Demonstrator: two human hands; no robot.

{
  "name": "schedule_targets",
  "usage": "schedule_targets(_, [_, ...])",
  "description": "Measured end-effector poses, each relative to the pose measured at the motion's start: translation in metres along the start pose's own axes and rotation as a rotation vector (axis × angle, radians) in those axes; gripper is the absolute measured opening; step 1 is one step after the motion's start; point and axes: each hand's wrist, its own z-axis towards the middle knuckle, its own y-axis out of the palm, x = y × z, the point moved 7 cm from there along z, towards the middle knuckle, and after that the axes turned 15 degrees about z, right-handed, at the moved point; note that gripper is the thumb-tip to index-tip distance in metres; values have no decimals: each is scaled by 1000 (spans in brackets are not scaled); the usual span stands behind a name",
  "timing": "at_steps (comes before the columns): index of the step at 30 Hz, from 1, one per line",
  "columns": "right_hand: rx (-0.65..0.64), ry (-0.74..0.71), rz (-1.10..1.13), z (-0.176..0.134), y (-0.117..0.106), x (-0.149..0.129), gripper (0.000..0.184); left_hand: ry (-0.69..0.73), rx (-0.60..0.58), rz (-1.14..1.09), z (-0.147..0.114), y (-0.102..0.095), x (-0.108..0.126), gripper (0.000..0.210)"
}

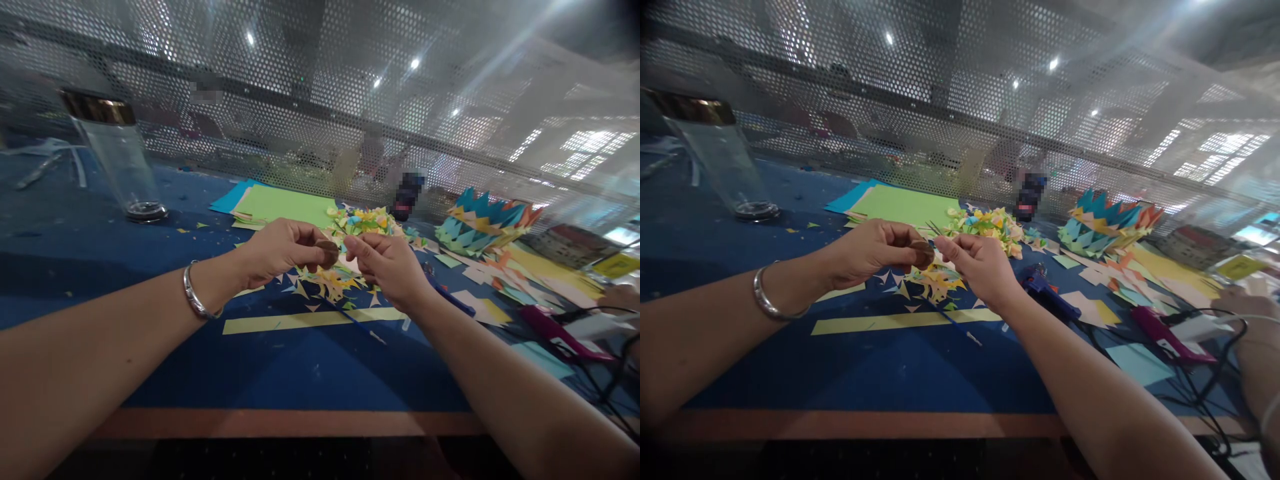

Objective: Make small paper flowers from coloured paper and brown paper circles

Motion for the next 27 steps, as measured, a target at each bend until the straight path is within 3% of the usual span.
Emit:
schedule_targets(9, [-47,-53,31,-1,7,-5,35,18,-10,-50,0,0,-1,14])
schedule_targets(27, [-60,-52,14,-2,8,-6,34,50,-20,50,-1,0,3,15])
